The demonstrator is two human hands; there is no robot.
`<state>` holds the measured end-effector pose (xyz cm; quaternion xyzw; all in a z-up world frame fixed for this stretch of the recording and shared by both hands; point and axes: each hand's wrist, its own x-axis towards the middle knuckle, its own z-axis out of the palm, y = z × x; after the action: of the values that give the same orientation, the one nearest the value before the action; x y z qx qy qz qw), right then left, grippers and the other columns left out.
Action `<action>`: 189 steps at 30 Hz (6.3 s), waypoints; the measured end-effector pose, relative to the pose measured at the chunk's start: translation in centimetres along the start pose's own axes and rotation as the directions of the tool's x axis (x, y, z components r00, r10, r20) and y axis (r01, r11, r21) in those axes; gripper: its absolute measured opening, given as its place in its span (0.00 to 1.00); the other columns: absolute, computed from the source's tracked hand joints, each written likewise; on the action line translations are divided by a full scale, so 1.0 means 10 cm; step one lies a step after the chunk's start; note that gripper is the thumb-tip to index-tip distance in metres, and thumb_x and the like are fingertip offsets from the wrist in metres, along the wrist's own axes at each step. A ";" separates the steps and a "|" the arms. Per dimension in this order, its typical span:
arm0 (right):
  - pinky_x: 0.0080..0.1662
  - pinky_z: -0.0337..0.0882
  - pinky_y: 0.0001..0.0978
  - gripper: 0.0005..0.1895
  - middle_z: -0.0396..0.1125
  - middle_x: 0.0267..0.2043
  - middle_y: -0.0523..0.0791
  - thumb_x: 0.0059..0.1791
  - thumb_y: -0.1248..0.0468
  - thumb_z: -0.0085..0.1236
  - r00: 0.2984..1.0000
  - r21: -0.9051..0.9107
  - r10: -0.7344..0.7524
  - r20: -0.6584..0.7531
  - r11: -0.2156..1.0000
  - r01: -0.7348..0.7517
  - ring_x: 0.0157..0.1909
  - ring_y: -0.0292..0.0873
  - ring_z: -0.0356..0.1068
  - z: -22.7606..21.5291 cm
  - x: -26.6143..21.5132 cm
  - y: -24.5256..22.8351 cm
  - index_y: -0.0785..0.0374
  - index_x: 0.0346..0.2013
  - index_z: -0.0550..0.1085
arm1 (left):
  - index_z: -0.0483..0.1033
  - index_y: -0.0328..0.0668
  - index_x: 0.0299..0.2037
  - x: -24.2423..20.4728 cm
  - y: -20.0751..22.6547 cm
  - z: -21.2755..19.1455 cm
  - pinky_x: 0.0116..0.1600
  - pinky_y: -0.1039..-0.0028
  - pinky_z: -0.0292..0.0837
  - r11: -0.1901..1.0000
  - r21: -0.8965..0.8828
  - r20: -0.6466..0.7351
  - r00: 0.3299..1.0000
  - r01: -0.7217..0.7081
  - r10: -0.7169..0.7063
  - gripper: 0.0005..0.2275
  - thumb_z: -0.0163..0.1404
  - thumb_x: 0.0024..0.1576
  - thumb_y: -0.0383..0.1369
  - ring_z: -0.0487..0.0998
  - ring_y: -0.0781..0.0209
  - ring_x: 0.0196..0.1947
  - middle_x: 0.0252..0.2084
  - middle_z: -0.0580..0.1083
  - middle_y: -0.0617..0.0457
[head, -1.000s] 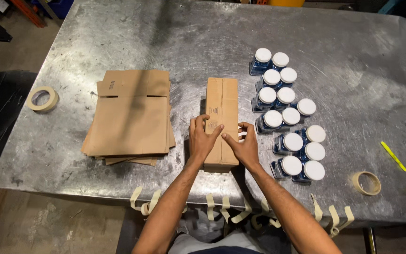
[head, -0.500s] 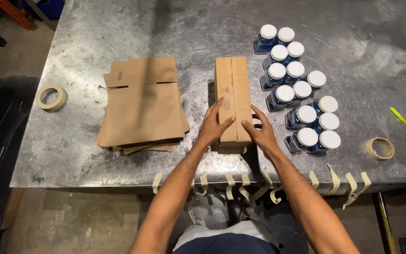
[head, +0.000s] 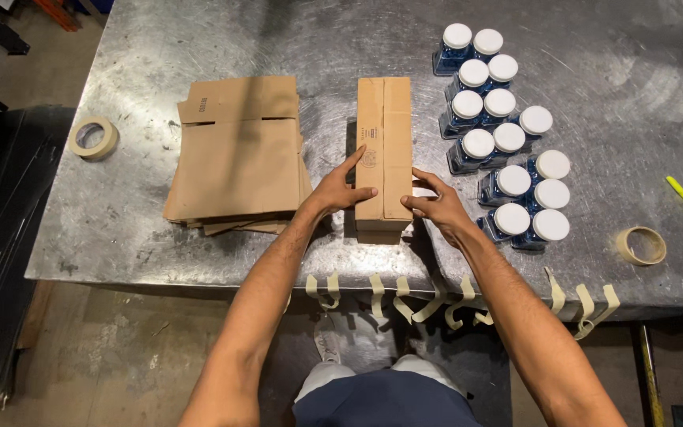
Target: The person folds a cardboard box into shape and applies adhesive tape to the bottom and sides by hand to secure it.
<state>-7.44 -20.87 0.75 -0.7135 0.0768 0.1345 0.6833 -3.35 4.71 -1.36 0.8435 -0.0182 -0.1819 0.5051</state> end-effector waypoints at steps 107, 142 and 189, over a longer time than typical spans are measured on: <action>0.68 0.68 0.63 0.54 0.59 0.76 0.67 0.53 0.39 0.64 0.989 -0.206 0.137 -0.057 0.968 -0.146 0.76 0.70 0.63 0.55 -0.35 -0.47 0.52 0.85 0.48 | 0.44 0.73 0.86 -0.66 0.46 0.43 0.77 0.49 0.60 0.937 -0.238 -0.102 0.952 0.257 -0.287 0.41 0.49 0.64 0.62 0.65 0.30 0.77 0.68 0.67 0.28; 0.71 0.66 0.60 0.56 0.65 0.72 0.61 0.49 0.39 0.66 0.993 -0.358 0.020 -0.115 0.932 -0.060 0.74 0.65 0.67 0.50 -0.16 -0.23 0.52 0.84 0.50 | 0.82 0.33 0.42 -1.75 -1.05 0.01 0.33 0.67 0.84 0.658 -0.729 -0.269 0.804 0.190 -0.530 0.18 0.50 0.70 0.44 0.83 0.53 0.29 0.33 0.78 0.44; 0.56 0.74 0.57 0.43 0.64 0.64 0.60 0.64 0.52 0.63 0.992 -0.316 -0.110 -0.062 0.945 0.085 0.61 0.58 0.70 0.37 -0.04 0.06 0.56 0.83 0.46 | 0.86 0.66 0.56 -2.62 -2.77 1.23 0.77 0.49 0.65 0.849 -0.295 -0.118 0.865 0.439 -0.488 0.18 0.58 0.63 0.58 0.75 0.37 0.69 0.56 0.82 0.39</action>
<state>-8.29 -17.28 0.20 -0.8205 0.0460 0.0829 0.5637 -36.06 13.48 -22.75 0.7628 0.2583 -0.2189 0.5509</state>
